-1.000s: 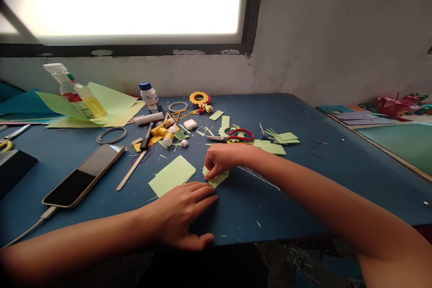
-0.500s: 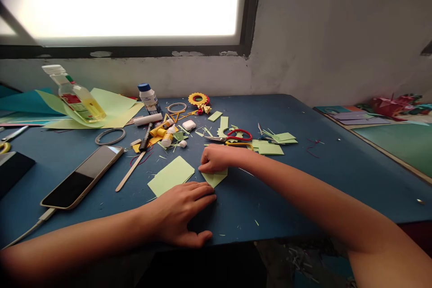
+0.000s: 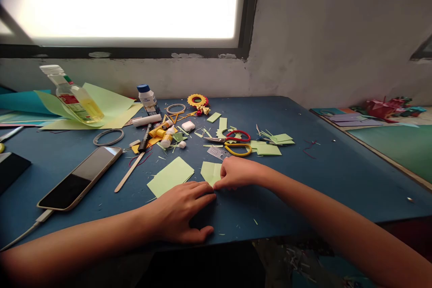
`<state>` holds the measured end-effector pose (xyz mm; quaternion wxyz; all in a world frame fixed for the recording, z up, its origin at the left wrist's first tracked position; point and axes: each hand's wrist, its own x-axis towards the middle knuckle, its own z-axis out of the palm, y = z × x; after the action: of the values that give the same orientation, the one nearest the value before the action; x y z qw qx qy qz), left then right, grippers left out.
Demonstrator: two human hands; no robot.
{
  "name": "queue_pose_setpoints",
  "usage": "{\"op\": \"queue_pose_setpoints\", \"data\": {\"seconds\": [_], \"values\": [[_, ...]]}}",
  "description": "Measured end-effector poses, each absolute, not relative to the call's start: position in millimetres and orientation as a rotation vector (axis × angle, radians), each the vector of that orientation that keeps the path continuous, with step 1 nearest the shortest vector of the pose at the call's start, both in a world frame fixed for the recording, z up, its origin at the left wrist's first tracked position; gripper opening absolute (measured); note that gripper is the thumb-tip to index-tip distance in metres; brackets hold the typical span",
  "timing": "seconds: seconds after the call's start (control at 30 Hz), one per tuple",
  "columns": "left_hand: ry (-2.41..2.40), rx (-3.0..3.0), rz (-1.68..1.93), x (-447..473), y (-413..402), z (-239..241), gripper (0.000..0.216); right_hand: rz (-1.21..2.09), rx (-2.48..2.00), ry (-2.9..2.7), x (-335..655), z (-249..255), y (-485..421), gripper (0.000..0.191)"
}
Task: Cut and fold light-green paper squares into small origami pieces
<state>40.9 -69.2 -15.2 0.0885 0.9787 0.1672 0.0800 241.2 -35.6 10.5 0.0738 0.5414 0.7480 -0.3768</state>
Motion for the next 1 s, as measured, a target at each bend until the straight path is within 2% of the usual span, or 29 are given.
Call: {"op": "queue_pose_setpoints", "data": {"seconds": [0.37, 0.5, 0.6, 0.7, 0.77, 0.93, 1.0], "values": [[0.501, 2.849, 0.231, 39.9, -67.2, -13.0, 0.044, -1.170, 1.723, 2.119, 268.0, 12.1, -17.7, 0.028], [0.564, 2.715, 0.260, 39.2, -61.1, -12.6, 0.032, -1.201, 1.801, 2.246, 273.8, 10.2, -21.5, 0.027], [0.649, 2.567, 0.338, 40.5, -53.6, -14.0, 0.024, -0.977, 1.972, 2.560, 268.5, 5.2, -30.3, 0.025], [0.704, 2.428, 0.457, 42.7, -45.9, -15.9, 0.020, -0.781, 1.987, 2.765, 261.4, -1.3, -37.9, 0.035], [0.722, 2.332, 0.500, 44.0, -41.5, -16.5, 0.020, -0.854, 1.994, 2.788, 259.0, -4.9, -39.1, 0.037], [0.751, 2.260, 0.486, 46.6, -34.4, -15.5, 0.014, -1.417, 1.995, 2.587, 259.5, -11.8, -31.8, 0.041], [0.745, 2.311, 0.458, 47.0, -32.1, -14.9, 0.011, -1.353, 1.995, 2.594, 258.7, -13.5, -30.0, 0.047]]}}
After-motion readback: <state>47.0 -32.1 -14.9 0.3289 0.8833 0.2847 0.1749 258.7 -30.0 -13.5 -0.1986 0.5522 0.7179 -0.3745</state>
